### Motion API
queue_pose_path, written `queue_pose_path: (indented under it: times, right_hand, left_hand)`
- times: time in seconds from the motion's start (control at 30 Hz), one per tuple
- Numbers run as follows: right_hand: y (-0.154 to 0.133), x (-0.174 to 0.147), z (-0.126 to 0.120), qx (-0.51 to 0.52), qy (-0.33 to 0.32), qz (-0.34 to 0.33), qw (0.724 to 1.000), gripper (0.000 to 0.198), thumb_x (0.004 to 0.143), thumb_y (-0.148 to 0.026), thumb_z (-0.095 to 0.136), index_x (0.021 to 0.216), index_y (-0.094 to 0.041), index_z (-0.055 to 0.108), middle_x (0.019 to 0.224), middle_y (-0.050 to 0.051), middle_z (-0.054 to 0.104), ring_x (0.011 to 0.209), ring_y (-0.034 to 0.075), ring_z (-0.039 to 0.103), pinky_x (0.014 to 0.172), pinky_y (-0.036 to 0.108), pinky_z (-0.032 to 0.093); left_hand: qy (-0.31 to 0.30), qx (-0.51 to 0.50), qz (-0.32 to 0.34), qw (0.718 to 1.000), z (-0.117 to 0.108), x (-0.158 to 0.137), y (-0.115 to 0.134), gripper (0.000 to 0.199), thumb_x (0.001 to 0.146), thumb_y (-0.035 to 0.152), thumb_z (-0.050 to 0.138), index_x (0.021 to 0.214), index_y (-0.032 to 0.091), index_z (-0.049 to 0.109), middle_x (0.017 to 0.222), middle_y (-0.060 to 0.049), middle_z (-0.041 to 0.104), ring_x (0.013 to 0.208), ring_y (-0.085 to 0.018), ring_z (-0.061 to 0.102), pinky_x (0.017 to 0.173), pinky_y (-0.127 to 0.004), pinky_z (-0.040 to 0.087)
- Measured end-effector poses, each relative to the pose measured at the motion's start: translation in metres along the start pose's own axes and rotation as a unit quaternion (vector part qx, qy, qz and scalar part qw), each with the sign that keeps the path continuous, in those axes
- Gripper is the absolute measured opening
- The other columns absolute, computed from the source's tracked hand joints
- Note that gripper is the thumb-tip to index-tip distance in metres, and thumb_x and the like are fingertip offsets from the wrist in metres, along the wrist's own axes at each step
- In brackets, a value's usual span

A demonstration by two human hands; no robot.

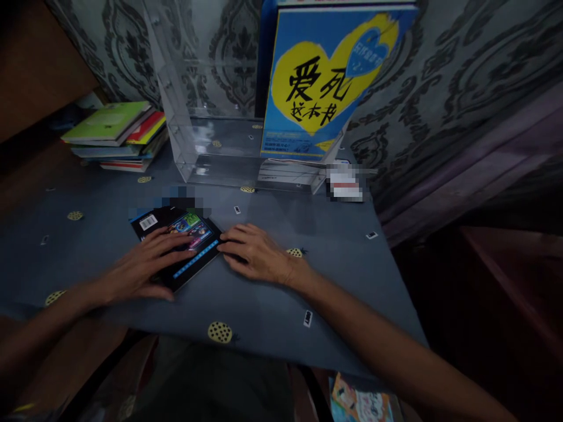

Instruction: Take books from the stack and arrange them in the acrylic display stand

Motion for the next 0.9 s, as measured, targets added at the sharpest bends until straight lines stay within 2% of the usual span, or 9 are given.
queue_pose_path:
  times: [0.13, 0.23, 0.4, 0.53, 0.63, 0.7, 0.8, 0.9]
  right_hand:
    - [0.000, -0.001, 0.003, 0.003, 0.001, 0.001, 1.000, 0.025, 0.099, -0.024, 0.055, 0.118, -0.017, 0.071, 0.127, 0.013, 0.071, 0.119, 0.025, 0.066, 0.099, 0.046, 0.057]
    - [0.002, -0.002, 0.005, 0.019, 0.005, 0.015, 1.000, 0.026, 0.099, -0.025, 0.056, 0.118, -0.017, 0.071, 0.127, 0.013, 0.071, 0.123, 0.026, 0.065, 0.102, 0.048, 0.057]
    - [0.003, 0.000, 0.006, 0.043, 0.005, 0.029, 0.999, 0.027, 0.098, -0.028, 0.059, 0.118, -0.016, 0.071, 0.125, 0.014, 0.072, 0.126, 0.027, 0.064, 0.103, 0.049, 0.057]
    - [0.006, 0.001, 0.005, 0.058, 0.004, 0.032, 0.998, 0.036, 0.096, -0.040, 0.065, 0.121, -0.014, 0.070, 0.124, 0.017, 0.071, 0.126, 0.029, 0.063, 0.104, 0.050, 0.056]
    - [0.007, 0.001, 0.005, 0.061, 0.005, 0.032, 0.998, 0.049, 0.091, -0.049, 0.070, 0.124, -0.013, 0.068, 0.123, 0.018, 0.071, 0.125, 0.029, 0.062, 0.105, 0.050, 0.055]
    - [0.009, 0.002, 0.006, 0.056, 0.004, 0.041, 0.998, 0.047, 0.093, -0.046, 0.068, 0.127, -0.013, 0.066, 0.124, 0.017, 0.070, 0.125, 0.028, 0.062, 0.104, 0.048, 0.055]
    - [0.014, 0.002, 0.006, 0.047, 0.011, 0.066, 0.997, 0.034, 0.101, -0.033, 0.057, 0.129, -0.016, 0.064, 0.123, 0.015, 0.071, 0.122, 0.025, 0.064, 0.102, 0.046, 0.056]
    - [0.020, 0.001, 0.001, 0.063, 0.036, 0.098, 0.993, 0.028, 0.105, -0.027, 0.048, 0.123, -0.018, 0.066, 0.117, 0.012, 0.073, 0.112, 0.023, 0.068, 0.097, 0.041, 0.057]
  left_hand:
    - [-0.026, 0.021, -0.011, 0.999, -0.008, -0.012, -0.026, 0.080, 0.089, 0.071, 0.054, 0.158, 0.034, 0.034, 0.157, -0.011, 0.049, 0.145, -0.031, 0.045, 0.123, -0.056, 0.026]
    - [-0.025, 0.052, 0.005, 0.998, -0.010, -0.014, -0.038, 0.079, 0.092, 0.071, 0.047, 0.159, 0.031, 0.032, 0.156, -0.011, 0.050, 0.144, -0.030, 0.048, 0.122, -0.053, 0.030]
    - [0.003, 0.103, 0.054, 0.993, -0.011, -0.015, -0.035, 0.072, 0.096, 0.067, 0.041, 0.154, 0.024, 0.043, 0.150, -0.014, 0.056, 0.141, -0.029, 0.052, 0.118, -0.047, 0.039]
    - [0.066, 0.093, 0.056, 0.992, -0.024, -0.015, -0.030, 0.061, 0.100, 0.060, 0.039, 0.145, 0.021, 0.053, 0.137, -0.012, 0.068, 0.132, -0.027, 0.060, 0.110, -0.043, 0.049]
    - [0.135, 0.042, 0.017, 0.990, -0.039, -0.009, -0.035, 0.057, 0.102, 0.059, 0.035, 0.132, 0.020, 0.063, 0.120, -0.011, 0.076, 0.115, -0.025, 0.070, 0.099, -0.040, 0.056]
    - [0.177, 0.009, -0.013, 0.984, -0.049, -0.002, -0.039, 0.056, 0.103, 0.059, 0.033, 0.117, 0.019, 0.068, 0.103, -0.010, 0.078, 0.095, -0.022, 0.075, 0.084, -0.035, 0.059]
    - [0.212, -0.012, -0.059, 0.975, -0.063, 0.013, -0.041, 0.057, 0.104, 0.059, 0.030, 0.091, 0.019, 0.069, 0.076, -0.005, 0.073, 0.067, -0.017, 0.069, 0.063, -0.027, 0.051]
    - [0.224, -0.012, -0.111, 0.968, -0.077, 0.027, -0.041, 0.057, 0.103, 0.059, 0.031, 0.076, 0.020, 0.063, 0.060, 0.000, 0.062, 0.052, -0.013, 0.057, 0.054, -0.025, 0.040]
Point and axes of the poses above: each hand's wrist, its own x-axis towards the middle knuckle, its own z-axis out of the palm, y = z × x, the point moved 10 cm from there along x, towards the middle knuckle
